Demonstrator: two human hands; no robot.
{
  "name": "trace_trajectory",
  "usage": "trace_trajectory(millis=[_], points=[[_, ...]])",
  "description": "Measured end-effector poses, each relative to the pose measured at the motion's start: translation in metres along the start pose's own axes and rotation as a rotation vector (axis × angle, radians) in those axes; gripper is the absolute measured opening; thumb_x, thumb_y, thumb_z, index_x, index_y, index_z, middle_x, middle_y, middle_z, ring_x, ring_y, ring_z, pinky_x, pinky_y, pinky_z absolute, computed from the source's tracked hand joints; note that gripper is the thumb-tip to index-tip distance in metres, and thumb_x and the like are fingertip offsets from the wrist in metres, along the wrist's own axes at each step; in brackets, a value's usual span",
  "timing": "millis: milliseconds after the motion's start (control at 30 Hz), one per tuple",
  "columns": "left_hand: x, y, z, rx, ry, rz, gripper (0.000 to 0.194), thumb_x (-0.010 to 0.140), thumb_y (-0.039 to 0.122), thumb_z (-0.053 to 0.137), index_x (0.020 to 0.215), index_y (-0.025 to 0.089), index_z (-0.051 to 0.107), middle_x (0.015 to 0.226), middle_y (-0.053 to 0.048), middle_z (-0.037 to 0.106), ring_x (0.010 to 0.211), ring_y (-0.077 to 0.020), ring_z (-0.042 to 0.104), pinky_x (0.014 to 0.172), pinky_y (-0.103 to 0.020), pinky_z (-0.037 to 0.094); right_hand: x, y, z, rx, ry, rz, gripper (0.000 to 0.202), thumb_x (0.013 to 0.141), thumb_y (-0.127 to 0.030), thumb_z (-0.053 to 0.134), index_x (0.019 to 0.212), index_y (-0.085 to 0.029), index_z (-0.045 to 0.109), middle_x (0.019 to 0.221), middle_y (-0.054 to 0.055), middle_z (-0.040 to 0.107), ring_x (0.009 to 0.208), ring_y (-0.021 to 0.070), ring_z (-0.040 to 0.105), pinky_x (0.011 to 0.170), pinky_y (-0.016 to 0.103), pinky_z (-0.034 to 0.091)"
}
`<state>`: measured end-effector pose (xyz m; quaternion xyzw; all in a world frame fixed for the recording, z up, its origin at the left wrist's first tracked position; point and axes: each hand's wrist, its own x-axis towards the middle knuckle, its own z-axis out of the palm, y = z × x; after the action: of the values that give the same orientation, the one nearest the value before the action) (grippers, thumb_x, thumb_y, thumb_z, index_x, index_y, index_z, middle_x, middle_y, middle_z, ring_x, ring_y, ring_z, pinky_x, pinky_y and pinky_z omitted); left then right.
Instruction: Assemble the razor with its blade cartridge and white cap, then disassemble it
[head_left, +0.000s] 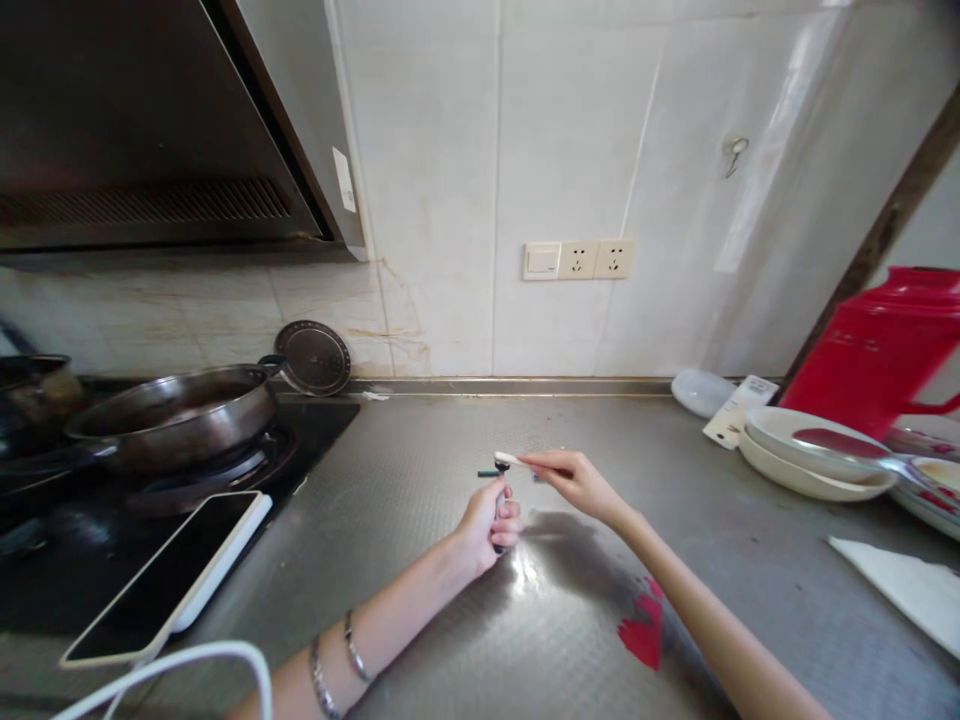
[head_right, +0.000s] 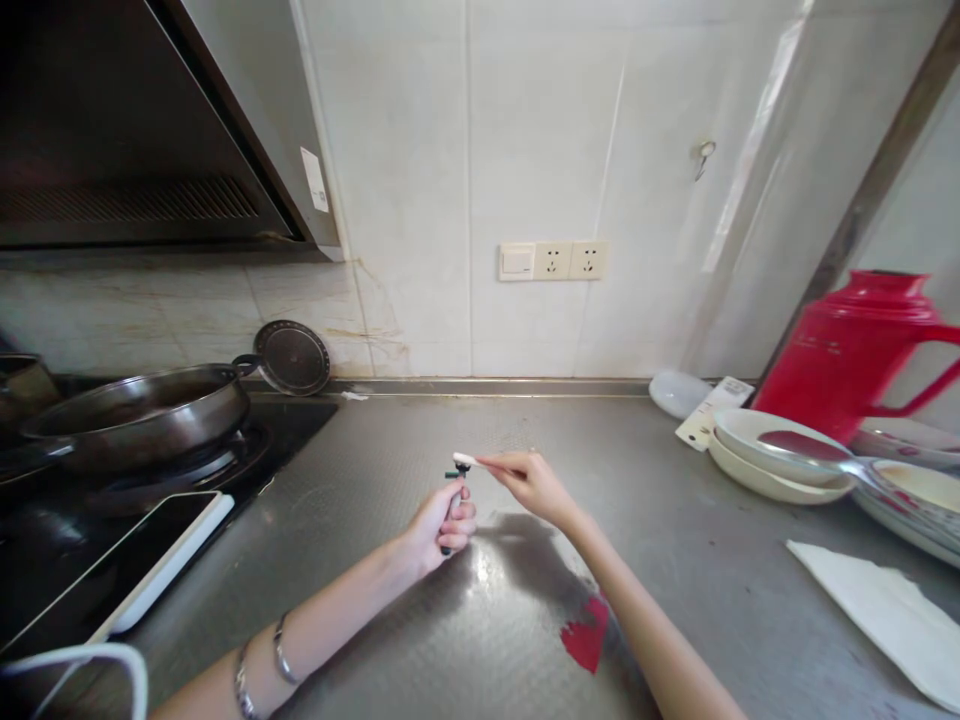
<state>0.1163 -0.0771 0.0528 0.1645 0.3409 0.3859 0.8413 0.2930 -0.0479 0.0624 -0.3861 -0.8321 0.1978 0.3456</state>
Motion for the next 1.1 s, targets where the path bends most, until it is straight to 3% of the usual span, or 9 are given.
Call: trace_trajectory(millis=[100, 233, 333, 500, 667, 833, 967, 1100], points=[[0.003, 0.001, -0.003, -0.005, 0.012, -0.008, 0.027, 0.090, 0.033, 0.033, 0.067, 0.018, 0.037, 0.046, 0.009, 0.024, 0.029, -0.0008, 0.013, 0.032, -0.011, 0.001, 0.000, 0.002, 0.000, -0.015, -0.044, 0.025, 0.034, 0.088, -0.033, 0.044, 0.111, -0.018, 0.065, 0.079, 0.006, 0.069, 0.064, 0.0136, 0.055, 0.060, 0.023, 0.040], [0.005, 0.004, -0.007, -0.031, 0.030, -0.004, 0.028, 0.089, 0.034, 0.035, 0.066, 0.018, 0.036, 0.045, 0.009, 0.024, 0.029, -0.0006, 0.014, 0.032, -0.011, 0.001, 0.000, 0.004, 0.001, -0.061, 0.021, 0.052, 0.035, 0.087, -0.033, 0.044, 0.111, -0.019, 0.065, 0.080, 0.006, 0.069, 0.066, 0.0144, 0.055, 0.061, 0.024, 0.040], [0.004, 0.005, -0.006, -0.029, 0.002, -0.021, 0.030, 0.090, 0.034, 0.032, 0.065, 0.018, 0.036, 0.045, 0.009, 0.024, 0.029, -0.0008, 0.014, 0.032, -0.011, 0.000, 0.000, 0.006, 0.001, -0.031, -0.008, 0.027, 0.035, 0.087, -0.034, 0.044, 0.112, -0.020, 0.064, 0.075, 0.004, 0.068, 0.063, 0.0136, 0.054, 0.058, 0.023, 0.039], [0.000, 0.004, -0.004, -0.024, -0.031, -0.014, 0.030, 0.090, 0.034, 0.033, 0.065, 0.017, 0.037, 0.045, 0.009, 0.024, 0.029, -0.0007, 0.013, 0.032, -0.012, 0.000, 0.000, 0.011, -0.002, -0.097, 0.061, 0.105, 0.032, 0.086, -0.034, 0.046, 0.109, -0.024, 0.066, 0.080, 0.004, 0.070, 0.065, 0.0148, 0.058, 0.059, 0.024, 0.040], [0.000, 0.003, -0.004, -0.021, -0.059, -0.002, 0.028, 0.089, 0.033, 0.035, 0.066, 0.017, 0.038, 0.045, 0.009, 0.025, 0.029, -0.0010, 0.014, 0.032, -0.012, 0.001, 0.000, 0.009, -0.002, 0.062, -0.003, 0.029, 0.035, 0.085, -0.037, 0.047, 0.108, -0.018, 0.066, 0.082, 0.006, 0.070, 0.066, 0.0146, 0.057, 0.059, 0.023, 0.041], [0.003, 0.005, -0.007, -0.035, -0.029, -0.007, 0.032, 0.091, 0.034, 0.030, 0.064, 0.017, 0.037, 0.044, 0.008, 0.024, 0.029, -0.0010, 0.013, 0.032, -0.011, 0.000, -0.001, 0.010, -0.001, -0.033, 0.065, 0.067, 0.032, 0.085, -0.035, 0.048, 0.107, -0.020, 0.067, 0.080, 0.005, 0.070, 0.065, 0.0148, 0.057, 0.061, 0.024, 0.041], [0.004, 0.003, -0.008, -0.037, -0.044, -0.022, 0.029, 0.089, 0.033, 0.035, 0.065, 0.017, 0.038, 0.045, 0.009, 0.024, 0.029, -0.0011, 0.014, 0.032, -0.012, 0.001, -0.001, 0.012, -0.001, 0.013, 0.021, 0.022, 0.034, 0.086, -0.035, 0.047, 0.107, -0.019, 0.067, 0.080, 0.006, 0.070, 0.066, 0.0148, 0.058, 0.061, 0.024, 0.042], [0.002, 0.002, -0.006, -0.024, -0.044, -0.022, 0.029, 0.088, 0.033, 0.036, 0.065, 0.017, 0.038, 0.046, 0.009, 0.023, 0.029, -0.0012, 0.013, 0.032, -0.012, 0.002, -0.001, 0.014, -0.001, -0.058, 0.069, 0.103, 0.033, 0.085, -0.036, 0.047, 0.106, -0.021, 0.068, 0.082, 0.007, 0.071, 0.067, 0.0165, 0.059, 0.061, 0.026, 0.043]])
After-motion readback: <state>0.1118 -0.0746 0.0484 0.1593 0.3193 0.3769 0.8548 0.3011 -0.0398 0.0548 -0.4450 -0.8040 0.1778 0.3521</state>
